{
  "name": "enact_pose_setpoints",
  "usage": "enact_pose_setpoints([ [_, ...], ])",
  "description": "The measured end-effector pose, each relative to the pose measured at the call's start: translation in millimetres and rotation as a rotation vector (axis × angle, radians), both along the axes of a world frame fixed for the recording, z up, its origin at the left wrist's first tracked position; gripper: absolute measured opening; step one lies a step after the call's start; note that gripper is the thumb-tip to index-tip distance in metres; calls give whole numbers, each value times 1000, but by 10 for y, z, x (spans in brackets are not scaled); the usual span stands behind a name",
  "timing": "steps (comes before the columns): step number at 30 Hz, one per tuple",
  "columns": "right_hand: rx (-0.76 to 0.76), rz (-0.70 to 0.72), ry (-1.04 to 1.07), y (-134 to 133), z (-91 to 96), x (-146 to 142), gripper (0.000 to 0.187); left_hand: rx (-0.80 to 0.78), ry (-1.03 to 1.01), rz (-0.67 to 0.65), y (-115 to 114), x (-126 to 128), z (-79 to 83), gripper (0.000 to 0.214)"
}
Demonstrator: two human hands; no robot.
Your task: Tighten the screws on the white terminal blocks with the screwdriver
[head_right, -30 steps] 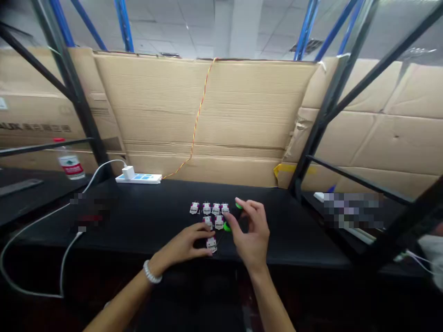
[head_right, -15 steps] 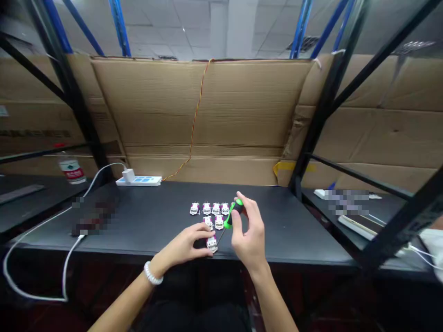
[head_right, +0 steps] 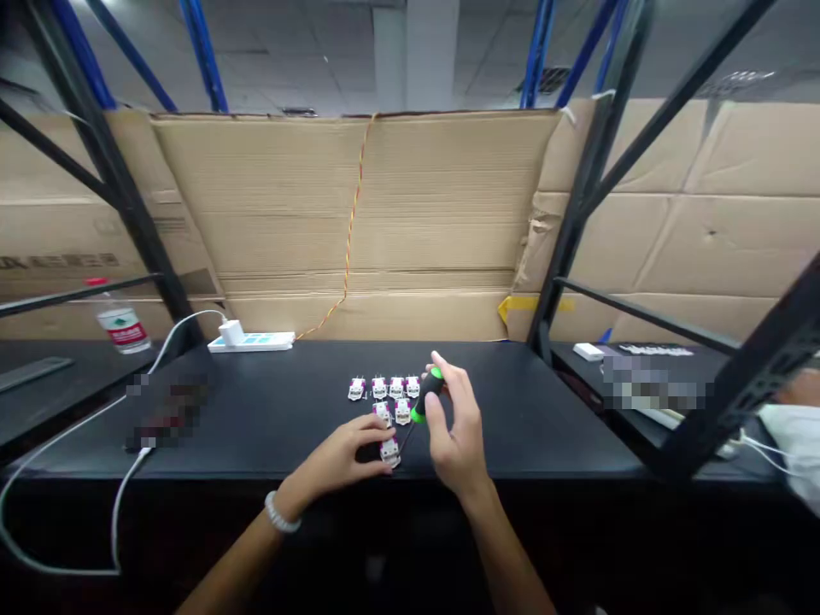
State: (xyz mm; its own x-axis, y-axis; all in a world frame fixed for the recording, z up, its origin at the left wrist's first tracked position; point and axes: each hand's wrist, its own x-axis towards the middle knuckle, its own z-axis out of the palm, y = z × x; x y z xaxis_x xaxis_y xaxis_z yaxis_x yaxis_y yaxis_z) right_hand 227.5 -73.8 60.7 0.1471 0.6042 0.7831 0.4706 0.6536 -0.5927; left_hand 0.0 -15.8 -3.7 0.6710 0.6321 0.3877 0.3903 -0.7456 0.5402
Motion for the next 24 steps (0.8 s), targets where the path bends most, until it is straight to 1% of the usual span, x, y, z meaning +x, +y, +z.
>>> enact_pose_setpoints([
  [1, 6, -19, -9, -5, 5, 2, 45, -4, 1, 1, 0, 1, 0, 49],
  [4, 27, -179, -26, -2, 26, -14, 40, -11, 1, 5, 5, 6, -9, 50],
  [6, 26, -219, -19, 11, 25, -26, 41, -11, 1, 6, 6, 7, -14, 49],
  [7, 22, -196, -15, 16, 19, -29, 42, -11, 3, 4, 5, 7, -14, 49],
  [10, -5, -61, 13, 18, -14, -22, 51, -5, 3, -1, 2, 6, -3, 48],
  [12, -4, -4, 19, 11, -26, -16, 49, -2, 0, -4, 1, 6, 5, 49],
  [14, 21, -26, -4, 3, -19, -19, 45, -5, -3, -1, 3, 8, 9, 48],
  [17, 85, -153, -18, 4, 9, -40, 40, -8, -2, -1, 5, 10, 7, 48],
  [19, 90, -185, -6, 9, 20, -51, 39, -2, -6, -8, 5, 9, 8, 48],
  [20, 79, -164, -5, 10, 21, -53, 39, -1, -8, -13, 4, 7, 10, 48],
  [24, 23, 3, -27, -6, 17, -51, 46, -7, -12, -18, 4, -2, 13, 48],
])
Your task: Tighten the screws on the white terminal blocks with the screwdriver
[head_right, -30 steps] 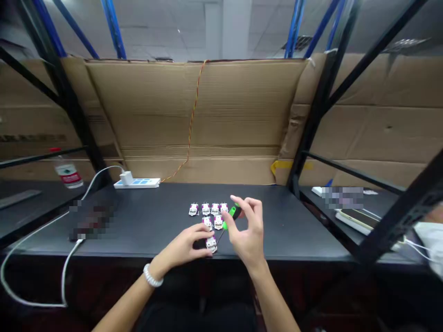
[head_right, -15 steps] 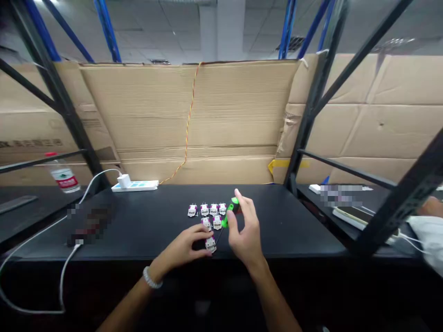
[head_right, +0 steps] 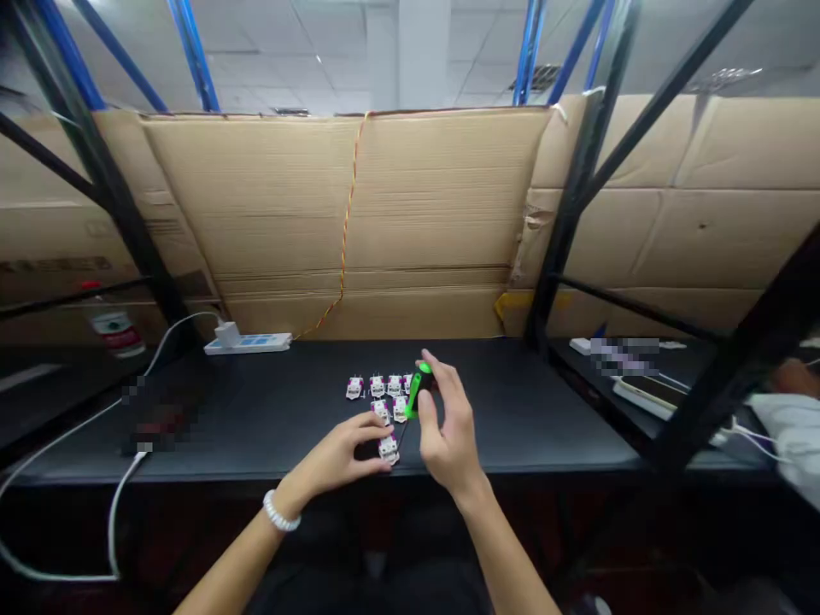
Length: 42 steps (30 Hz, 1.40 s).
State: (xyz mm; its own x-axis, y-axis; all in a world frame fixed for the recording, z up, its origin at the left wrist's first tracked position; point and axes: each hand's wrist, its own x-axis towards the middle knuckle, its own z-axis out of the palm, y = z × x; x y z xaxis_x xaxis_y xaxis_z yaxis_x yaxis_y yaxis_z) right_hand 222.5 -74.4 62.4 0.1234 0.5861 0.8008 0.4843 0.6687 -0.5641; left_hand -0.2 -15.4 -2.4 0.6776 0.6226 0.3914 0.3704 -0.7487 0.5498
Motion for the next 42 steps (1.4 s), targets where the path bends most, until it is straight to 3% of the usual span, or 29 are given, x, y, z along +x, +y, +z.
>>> enact_pose_setpoints([
  [6, 52, -191, 6, -10, 20, -23, 39, -3, -1, 10, 3, 1, -19, 49],
  [11, -7, -76, 16, 12, -27, 14, 50, -9, 10, 3, -4, 12, 11, 49],
  [15, -1, -20, 16, -3, -40, 26, 49, -11, 9, 7, 2, 8, -1, 49],
  [23, 72, -218, 18, 8, 18, -19, 42, 1, 7, 6, 0, 3, -7, 49],
  [30, 26, -25, 31, 12, -48, 9, 43, -6, 2, 13, 1, 6, 6, 49],
  [36, 117, -169, 9, 24, -17, -5, 39, -18, 9, 7, -3, 7, 4, 47],
  [42, 19, -64, 5, -1, -5, 0, 41, -2, -3, 2, -3, 4, -3, 48],
])
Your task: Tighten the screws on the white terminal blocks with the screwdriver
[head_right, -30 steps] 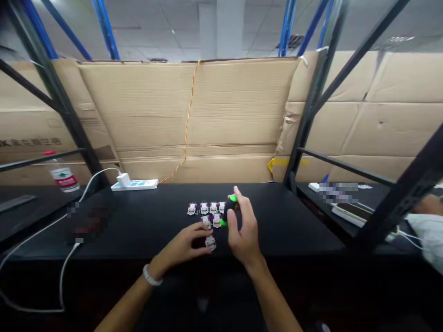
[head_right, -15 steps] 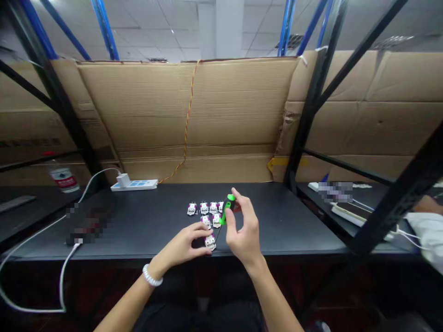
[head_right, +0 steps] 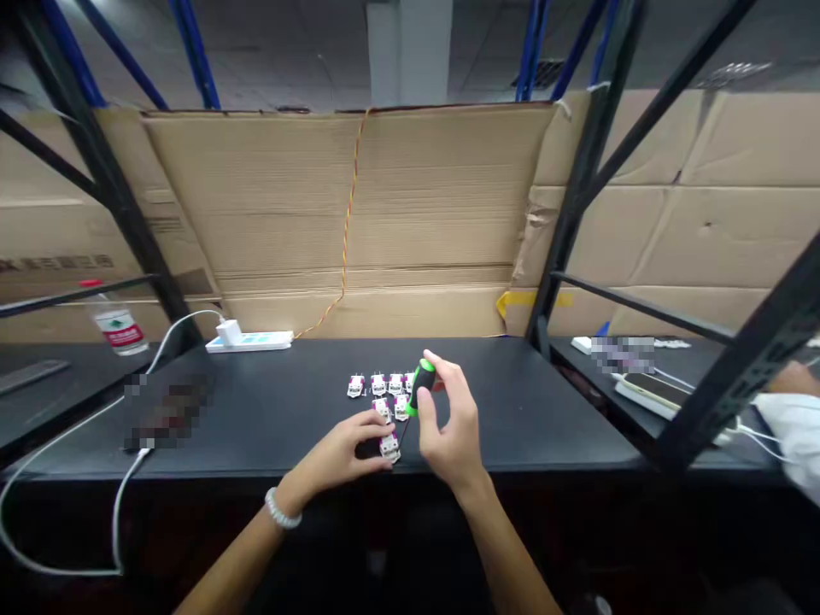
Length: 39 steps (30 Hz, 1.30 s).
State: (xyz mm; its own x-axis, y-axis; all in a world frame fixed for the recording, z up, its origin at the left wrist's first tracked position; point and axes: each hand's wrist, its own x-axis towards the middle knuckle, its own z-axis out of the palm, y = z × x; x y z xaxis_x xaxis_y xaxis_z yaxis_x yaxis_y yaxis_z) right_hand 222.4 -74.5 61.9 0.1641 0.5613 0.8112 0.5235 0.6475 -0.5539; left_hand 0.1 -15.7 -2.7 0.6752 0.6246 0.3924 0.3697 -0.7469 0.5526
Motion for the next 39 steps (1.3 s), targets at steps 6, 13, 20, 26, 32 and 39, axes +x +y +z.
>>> enact_pose_setpoints([
  [6, 52, -144, 4, 11, 33, -6, 42, -1, 11, 13, -7, 1, 5, 49],
  [13, -8, -32, -6, -15, 28, 26, 44, -6, 10, 2, -10, 4, 16, 50],
  [20, 87, -141, -20, -2, 39, 7, 37, -9, 9, 12, -10, 5, 5, 50],
  [26, 33, -28, -29, -12, 30, 45, 39, -13, 6, 4, -15, 17, 22, 51],
  [32, 59, -160, -21, 1, 4, 33, 39, -4, -1, -2, -6, 9, 7, 51],
  [39, -7, -21, -6, 12, -15, 67, 44, -13, -22, -11, -4, 8, -8, 50],
])
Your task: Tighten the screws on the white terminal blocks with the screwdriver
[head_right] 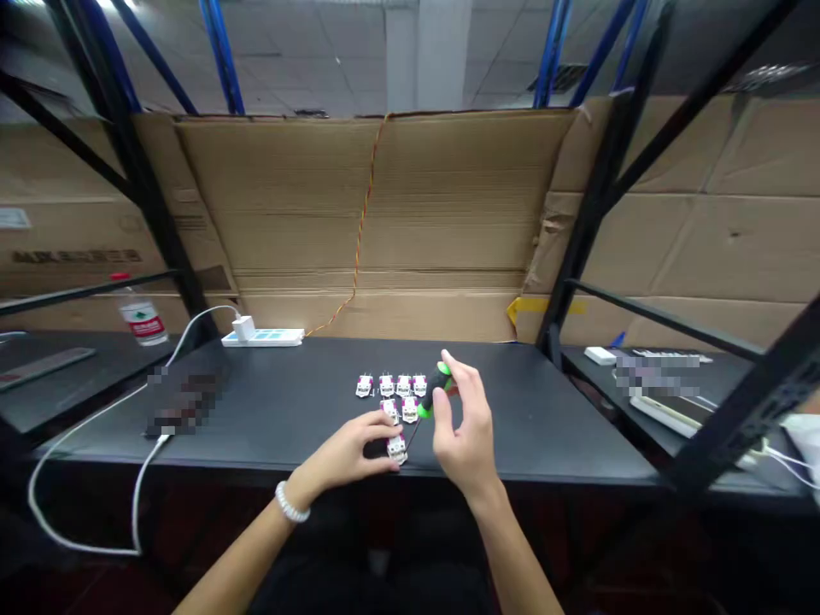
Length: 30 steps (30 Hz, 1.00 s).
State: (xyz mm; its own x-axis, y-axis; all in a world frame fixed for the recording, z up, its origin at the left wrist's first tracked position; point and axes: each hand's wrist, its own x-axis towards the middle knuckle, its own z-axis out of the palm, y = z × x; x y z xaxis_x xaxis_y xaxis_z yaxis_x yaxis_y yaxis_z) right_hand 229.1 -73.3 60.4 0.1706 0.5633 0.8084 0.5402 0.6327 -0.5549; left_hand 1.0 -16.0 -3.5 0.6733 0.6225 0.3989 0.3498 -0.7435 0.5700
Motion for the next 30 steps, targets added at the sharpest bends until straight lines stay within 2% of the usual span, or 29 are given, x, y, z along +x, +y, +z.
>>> enact_pose_setpoints([
  [4, 2, 58, 8, -8, -3, 1, 44, -4, 13, 10, -4, 4, 11, 51],
  [10, 72, -121, -29, -11, 31, -38, 41, 0, 11, 20, -16, 11, 28, 50],
  [12, 57, -84, -26, -17, 35, -34, 39, -3, 15, 14, -17, 10, 25, 49],
  [16, 23, 35, -61, -37, 41, -25, 47, 8, 13, 11, -10, 2, 11, 49],
  [22, 68, -134, -49, -32, 55, -55, 40, -4, 21, 12, -13, 2, 26, 48],
  [27, 32, 30, -55, -42, 48, -15, 50, 10, 19, 17, -7, 4, 11, 49],
  [30, 56, -19, -68, -61, 57, -15, 46, 12, 15, 19, -10, 1, 15, 49],
])
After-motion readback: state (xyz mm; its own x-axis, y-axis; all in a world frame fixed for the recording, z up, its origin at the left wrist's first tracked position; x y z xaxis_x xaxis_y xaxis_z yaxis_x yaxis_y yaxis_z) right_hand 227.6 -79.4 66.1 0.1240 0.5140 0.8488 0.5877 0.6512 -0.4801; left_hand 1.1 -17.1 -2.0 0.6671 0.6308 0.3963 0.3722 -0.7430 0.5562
